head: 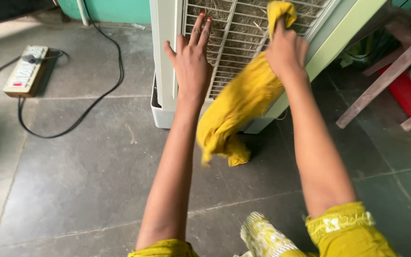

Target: The person wipes the exterior grill of an air cooler with a yellow cloth, detaches the back panel, and then wipes the interior reservoir.

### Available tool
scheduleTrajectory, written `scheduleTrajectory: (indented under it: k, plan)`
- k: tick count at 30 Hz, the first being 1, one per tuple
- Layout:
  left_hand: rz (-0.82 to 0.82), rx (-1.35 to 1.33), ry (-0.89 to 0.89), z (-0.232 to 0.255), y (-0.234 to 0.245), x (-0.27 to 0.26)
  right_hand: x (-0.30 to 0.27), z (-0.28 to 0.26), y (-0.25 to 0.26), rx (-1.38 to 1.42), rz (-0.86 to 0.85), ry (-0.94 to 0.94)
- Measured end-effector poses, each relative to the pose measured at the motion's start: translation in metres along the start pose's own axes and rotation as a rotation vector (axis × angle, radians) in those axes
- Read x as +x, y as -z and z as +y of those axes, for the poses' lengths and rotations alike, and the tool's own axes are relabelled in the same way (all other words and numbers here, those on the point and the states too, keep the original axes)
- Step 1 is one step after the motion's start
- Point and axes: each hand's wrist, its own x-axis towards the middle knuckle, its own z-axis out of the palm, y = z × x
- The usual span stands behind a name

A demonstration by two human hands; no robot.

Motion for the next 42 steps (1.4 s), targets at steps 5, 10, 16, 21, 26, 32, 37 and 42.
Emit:
scheduleTrajectory:
  k: [5, 10, 16, 21, 26, 32, 37, 42]
  plan:
    - [0.075, -0.121, -0.024, 0.019, 0.029, 0.005, -0.039, -0.041, 0.042, 0.472, -0.047, -0.198]
    - [-0.33, -0.804, 0.258, 0.065, 0.064, 0.006, -0.091, -0.078, 0.053, 0.633, -0.208, -0.187]
    - [-0.179, -1.091, 0.018, 0.079, 0.049, -0.011, -0.085, -0.03, -0.028, 1.016, -0.019, 0.206]
    - [-0.146, -0.897, -0.131, 0.071, -0.001, -0.038, -0.073, -0.01, -0.059, 1.473, -0.117, 0.184]
    - [-0.363, -0.987, 0.307, 0.067, -0.018, -0.039, -0.077, -0.003, -0.034, 1.394, -0.023, 0.176]
    - [-0.225, -1.56, 0.536, 0.045, -0.017, -0.025, -0.071, 0.017, -0.029, 1.585, -0.042, 0.206]
    - [-0.229, -1.779, 0.752, 0.039, -0.008, -0.021, -0.078, 0.028, -0.022, 1.831, -0.189, 0.07]
    - [-0.34, -1.773, 0.871, 0.044, 0.023, -0.02, -0.089, 0.008, 0.021, 1.406, -0.426, -0.088]
